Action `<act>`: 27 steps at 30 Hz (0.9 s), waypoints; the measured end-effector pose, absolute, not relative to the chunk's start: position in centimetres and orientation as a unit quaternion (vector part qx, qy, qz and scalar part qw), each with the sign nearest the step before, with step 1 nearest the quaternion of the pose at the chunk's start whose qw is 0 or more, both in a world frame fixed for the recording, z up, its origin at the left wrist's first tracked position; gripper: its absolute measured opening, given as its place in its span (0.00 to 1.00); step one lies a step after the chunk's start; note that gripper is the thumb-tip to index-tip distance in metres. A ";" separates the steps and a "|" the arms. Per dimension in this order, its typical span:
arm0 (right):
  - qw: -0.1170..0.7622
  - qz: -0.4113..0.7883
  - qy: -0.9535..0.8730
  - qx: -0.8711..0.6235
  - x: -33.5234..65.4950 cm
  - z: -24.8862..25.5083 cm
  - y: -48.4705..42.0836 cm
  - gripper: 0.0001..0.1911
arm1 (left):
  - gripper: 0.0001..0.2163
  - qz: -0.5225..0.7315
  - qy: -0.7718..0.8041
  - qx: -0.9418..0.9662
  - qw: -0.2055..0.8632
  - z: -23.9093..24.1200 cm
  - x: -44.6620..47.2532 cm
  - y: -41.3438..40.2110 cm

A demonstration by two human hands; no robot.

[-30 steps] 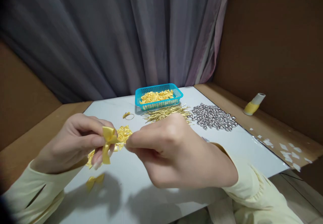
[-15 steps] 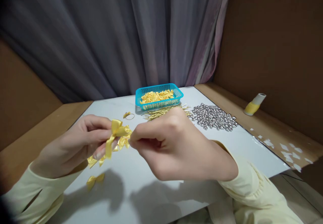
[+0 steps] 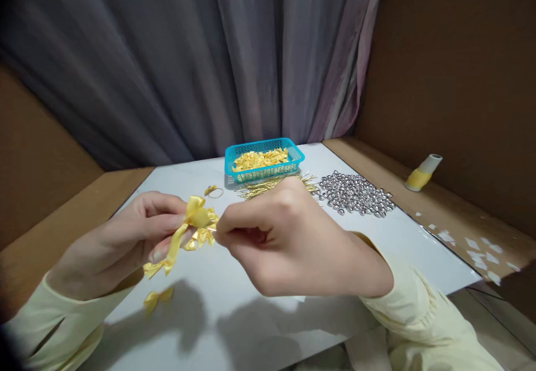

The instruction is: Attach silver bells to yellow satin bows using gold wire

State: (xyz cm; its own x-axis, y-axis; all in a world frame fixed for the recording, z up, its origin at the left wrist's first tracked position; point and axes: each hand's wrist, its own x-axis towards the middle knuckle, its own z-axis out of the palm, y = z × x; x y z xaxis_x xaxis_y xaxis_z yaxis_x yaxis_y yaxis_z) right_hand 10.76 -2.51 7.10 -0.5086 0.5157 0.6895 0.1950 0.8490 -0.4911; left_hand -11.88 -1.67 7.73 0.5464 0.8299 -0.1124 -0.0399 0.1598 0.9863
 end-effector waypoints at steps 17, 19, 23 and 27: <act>0.462 0.158 -0.851 -0.192 10.8 6.9 -2.4 0.12 | 0.09 0.326 0.336 0.554 0.688 7.6 -11.9 -1.6; 0.466 0.156 -0.851 -0.188 10.8 6.9 -2.4 0.12 | 0.09 0.323 0.330 0.560 0.688 7.6 -12.0 -1.5; 0.471 0.151 -0.847 -0.196 10.8 6.9 -2.4 0.13 | 0.08 0.318 0.311 0.561 0.699 7.3 -12.1 -1.3; 0.469 0.143 -0.850 -0.191 10.6 6.9 -2.5 0.12 | 0.03 0.353 0.267 0.547 0.711 6.8 -12.0 -1.0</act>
State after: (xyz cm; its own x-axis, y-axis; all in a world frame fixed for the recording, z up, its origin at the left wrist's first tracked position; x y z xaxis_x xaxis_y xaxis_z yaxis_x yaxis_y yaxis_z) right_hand 10.60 -2.52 6.90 -0.4867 0.4597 0.7428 0.1907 0.8857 -0.4232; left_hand -11.98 -0.96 6.77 0.6092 0.7930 0.0066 -0.2099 0.1532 0.9656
